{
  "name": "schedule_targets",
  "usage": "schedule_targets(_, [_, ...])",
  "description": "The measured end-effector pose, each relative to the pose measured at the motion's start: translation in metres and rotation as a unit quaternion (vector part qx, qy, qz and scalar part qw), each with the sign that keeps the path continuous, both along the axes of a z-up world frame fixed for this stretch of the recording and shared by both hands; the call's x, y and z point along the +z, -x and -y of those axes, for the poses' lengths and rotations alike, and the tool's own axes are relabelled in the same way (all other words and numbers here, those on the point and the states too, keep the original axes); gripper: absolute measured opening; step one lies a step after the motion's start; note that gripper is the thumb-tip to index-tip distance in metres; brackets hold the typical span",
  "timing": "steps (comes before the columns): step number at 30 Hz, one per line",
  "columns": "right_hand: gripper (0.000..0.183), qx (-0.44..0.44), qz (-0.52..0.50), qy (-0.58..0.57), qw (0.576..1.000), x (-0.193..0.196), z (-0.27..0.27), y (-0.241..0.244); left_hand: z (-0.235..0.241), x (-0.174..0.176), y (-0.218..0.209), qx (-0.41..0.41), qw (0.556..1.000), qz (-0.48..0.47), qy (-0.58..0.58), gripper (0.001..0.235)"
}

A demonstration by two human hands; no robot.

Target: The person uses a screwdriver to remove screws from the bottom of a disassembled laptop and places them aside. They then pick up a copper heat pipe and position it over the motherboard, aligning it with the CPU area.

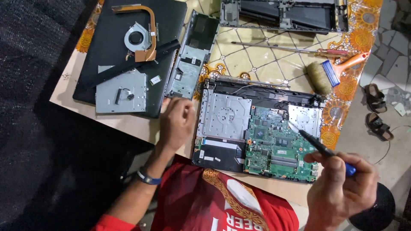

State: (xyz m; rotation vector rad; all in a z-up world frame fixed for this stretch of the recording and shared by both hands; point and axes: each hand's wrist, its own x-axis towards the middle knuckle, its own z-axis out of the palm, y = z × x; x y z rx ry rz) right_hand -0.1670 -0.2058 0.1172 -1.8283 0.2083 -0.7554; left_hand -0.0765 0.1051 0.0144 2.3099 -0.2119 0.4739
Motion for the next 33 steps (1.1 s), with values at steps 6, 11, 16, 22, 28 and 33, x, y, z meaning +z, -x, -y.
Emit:
schedule_targets(6, [0.010, 0.033, -0.003, -0.129, 0.991, -0.016, 0.019, 0.000, -0.017, 0.001, -0.008, 0.048, 0.992, -0.096, -0.073, 0.005])
schedule_targets(11, [0.014, 0.052, -0.043, -0.169, 0.983, -0.024, 0.049, -0.007, -0.015, 0.012, -0.051, 0.101, 0.966, -0.039, -0.235, 0.006])
schedule_targets(16, [0.012, 0.088, -0.097, -0.131, 0.983, -0.028, 0.071, -0.039, -0.022, 0.016, -0.090, 0.095, 0.934, -0.034, -0.341, 0.007])
schedule_targets(22, [0.013, 0.158, -0.124, -0.080, 0.976, -0.034, 0.079, -0.083, -0.023, 0.003, -0.093, 0.072, 0.926, -0.071, -0.364, 0.010])
schedule_targets(28, [0.014, 0.162, -0.226, 0.083, 0.957, -0.028, 0.064, -0.135, -0.030, 0.002, -0.090, 0.064, 0.928, -0.060, -0.362, 0.012])
schedule_targets(33, [0.013, 0.235, -0.231, 0.075, 0.941, -0.043, 0.056, -0.173, -0.046, 0.031, -0.086, 0.077, 0.952, 0.056, -0.290, 0.010])
